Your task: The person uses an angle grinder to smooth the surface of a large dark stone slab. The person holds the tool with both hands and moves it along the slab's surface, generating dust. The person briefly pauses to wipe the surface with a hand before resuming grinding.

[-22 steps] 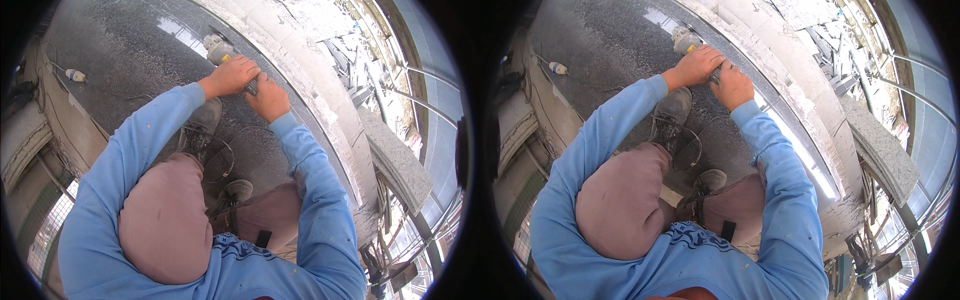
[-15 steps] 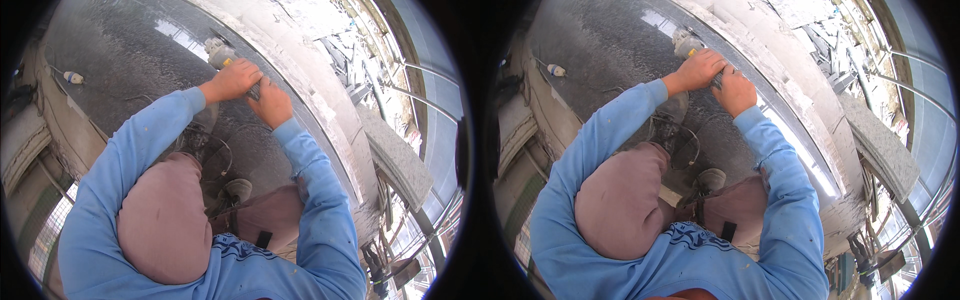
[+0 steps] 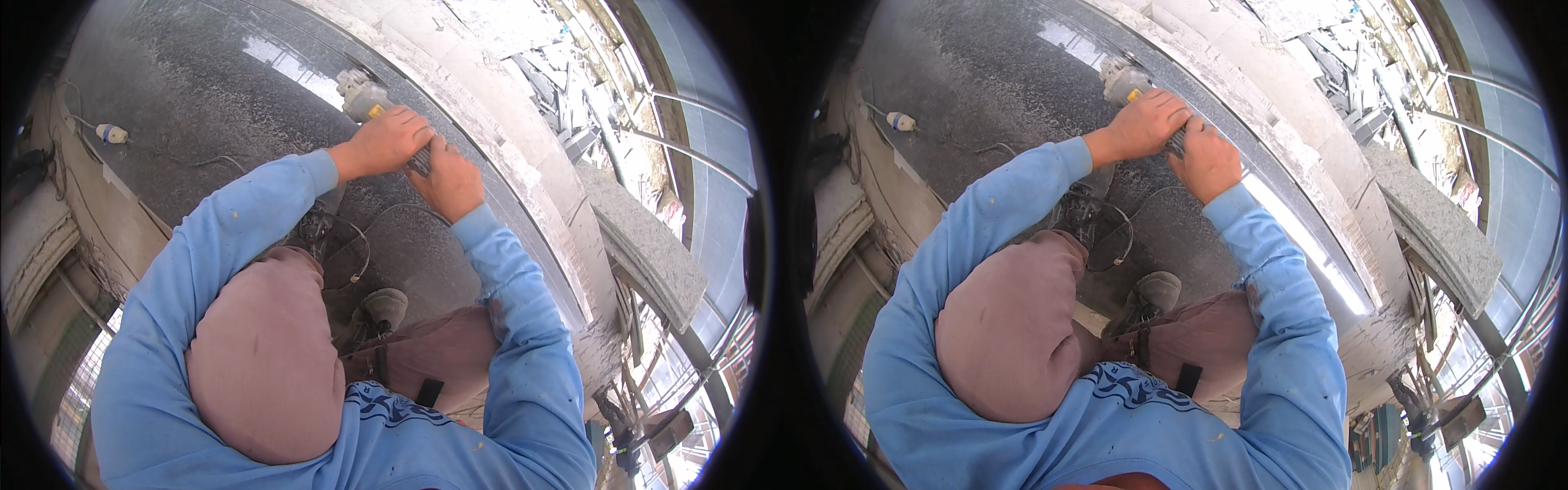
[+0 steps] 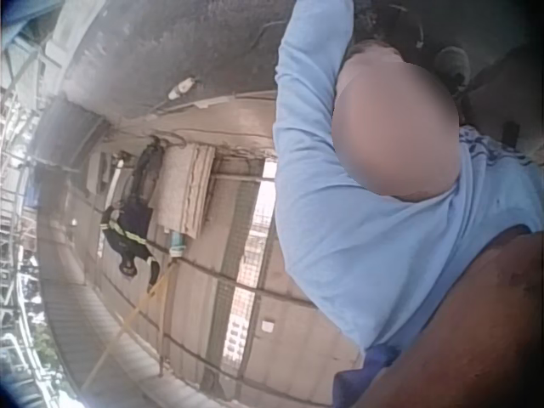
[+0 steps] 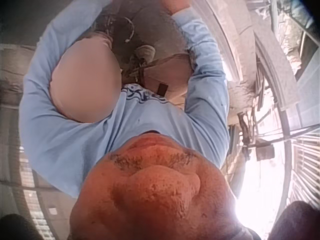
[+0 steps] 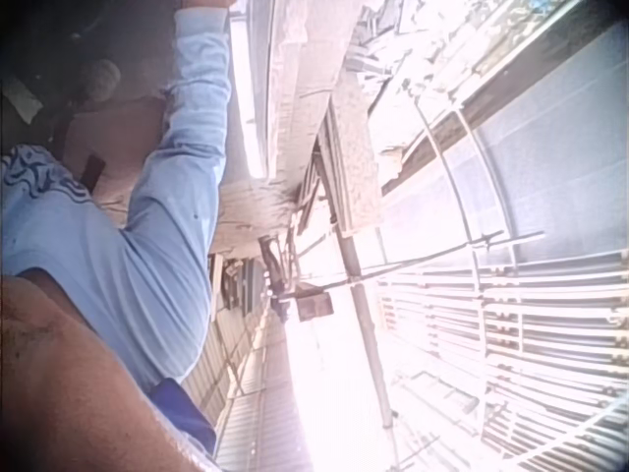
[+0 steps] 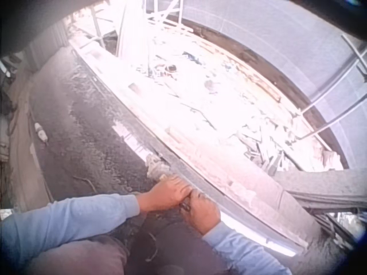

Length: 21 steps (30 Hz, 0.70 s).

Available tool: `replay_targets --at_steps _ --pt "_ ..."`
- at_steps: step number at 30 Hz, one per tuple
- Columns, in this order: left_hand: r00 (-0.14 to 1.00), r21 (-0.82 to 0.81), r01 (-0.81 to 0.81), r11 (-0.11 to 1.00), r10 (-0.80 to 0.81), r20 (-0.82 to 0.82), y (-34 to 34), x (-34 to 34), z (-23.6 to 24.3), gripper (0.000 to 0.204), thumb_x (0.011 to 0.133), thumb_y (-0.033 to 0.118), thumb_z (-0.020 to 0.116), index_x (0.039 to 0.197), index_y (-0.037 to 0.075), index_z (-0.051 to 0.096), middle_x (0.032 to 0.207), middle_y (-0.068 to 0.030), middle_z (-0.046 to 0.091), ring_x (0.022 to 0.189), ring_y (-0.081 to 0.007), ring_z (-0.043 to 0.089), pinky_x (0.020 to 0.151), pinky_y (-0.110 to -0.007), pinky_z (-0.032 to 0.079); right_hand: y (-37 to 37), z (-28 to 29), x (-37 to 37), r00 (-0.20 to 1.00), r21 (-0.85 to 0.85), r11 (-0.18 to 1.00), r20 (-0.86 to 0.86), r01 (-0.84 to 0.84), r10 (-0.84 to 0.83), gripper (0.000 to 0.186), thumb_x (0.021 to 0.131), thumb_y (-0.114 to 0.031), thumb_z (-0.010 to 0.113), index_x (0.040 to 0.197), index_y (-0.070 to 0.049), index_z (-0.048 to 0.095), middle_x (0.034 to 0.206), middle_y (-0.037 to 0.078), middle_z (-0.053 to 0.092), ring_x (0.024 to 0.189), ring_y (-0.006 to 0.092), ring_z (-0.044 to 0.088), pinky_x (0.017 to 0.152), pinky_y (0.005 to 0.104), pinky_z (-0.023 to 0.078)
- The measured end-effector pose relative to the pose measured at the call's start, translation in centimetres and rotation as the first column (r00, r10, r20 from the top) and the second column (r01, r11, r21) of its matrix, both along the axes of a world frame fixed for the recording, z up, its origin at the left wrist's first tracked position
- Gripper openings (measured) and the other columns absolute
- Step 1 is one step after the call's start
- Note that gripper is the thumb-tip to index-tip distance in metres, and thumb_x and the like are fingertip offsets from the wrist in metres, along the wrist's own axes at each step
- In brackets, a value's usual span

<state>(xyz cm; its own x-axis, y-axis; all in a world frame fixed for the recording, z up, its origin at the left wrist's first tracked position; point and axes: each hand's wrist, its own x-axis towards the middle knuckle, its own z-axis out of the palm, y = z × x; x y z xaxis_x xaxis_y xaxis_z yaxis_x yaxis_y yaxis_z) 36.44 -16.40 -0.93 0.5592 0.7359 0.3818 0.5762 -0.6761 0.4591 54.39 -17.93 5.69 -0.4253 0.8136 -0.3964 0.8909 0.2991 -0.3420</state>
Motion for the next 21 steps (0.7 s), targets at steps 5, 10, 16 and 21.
replay_targets --at_steps 5,10,16,21 --pt "1.000 0.064 -0.012 0.998 0.012 -0.002 0.4 -0.6 -0.5 0.023 0.083 0.013 0.064 0.104 0.003 0.064 0.096 -0.0093 0.065 0.093 -0.0274 0.064 0.087 -0.039 0.051 0.3 -0.7 -0.5 1.000 0.007 1.000 -0.023 -0.012 0.012 0.059 0.085 -0.037 0.080 0.120 0.000 0.050 0.100 0.024 0.069 0.087 0.0406 0.072 0.073 0.0491 0.059" --pt "1.000 0.006 -0.011 1.000 0.011 -0.017 0.8 -1.5 -0.7 0.024 0.082 0.009 0.067 0.104 0.002 0.065 0.099 -0.0107 0.067 0.094 -0.0299 0.065 0.089 -0.041 0.051 0.9 -1.6 -1.1 0.999 0.009 1.000 -0.035 -0.020 0.021 0.059 0.085 -0.036 0.080 0.120 0.000 0.050 0.100 0.024 0.069 0.087 0.0411 0.071 0.073 0.0491 0.059" --pt "0.999 0.008 -0.032 0.999 0.032 -0.019 1.4 -2.4 -1.3 0.024 0.081 0.009 0.066 0.104 0.003 0.065 0.100 -0.0107 0.067 0.096 -0.0302 0.065 0.091 -0.042 0.051 1.7 -2.2 -2.1 0.999 0.003 1.000 -0.047 -0.020 0.020 0.059 0.085 -0.036 0.080 0.120 0.000 0.049 0.101 0.023 0.070 0.089 0.0411 0.071 0.074 0.0493 0.059" --pt "0.998 -0.001 -0.038 0.999 0.038 -0.052 1.9 -3.5 -1.9 0.029 0.077 0.007 0.070 0.105 0.003 0.065 0.102 -0.0111 0.068 0.099 -0.0307 0.066 0.092 -0.042 0.051 2.4 -2.5 -3.3 0.997 0.002 1.000 -0.071 -0.023 0.023 0.058 0.082 -0.032 0.083 0.118 0.001 0.051 0.104 0.024 0.069 0.091 0.0405 0.073 0.076 0.0472 0.061"
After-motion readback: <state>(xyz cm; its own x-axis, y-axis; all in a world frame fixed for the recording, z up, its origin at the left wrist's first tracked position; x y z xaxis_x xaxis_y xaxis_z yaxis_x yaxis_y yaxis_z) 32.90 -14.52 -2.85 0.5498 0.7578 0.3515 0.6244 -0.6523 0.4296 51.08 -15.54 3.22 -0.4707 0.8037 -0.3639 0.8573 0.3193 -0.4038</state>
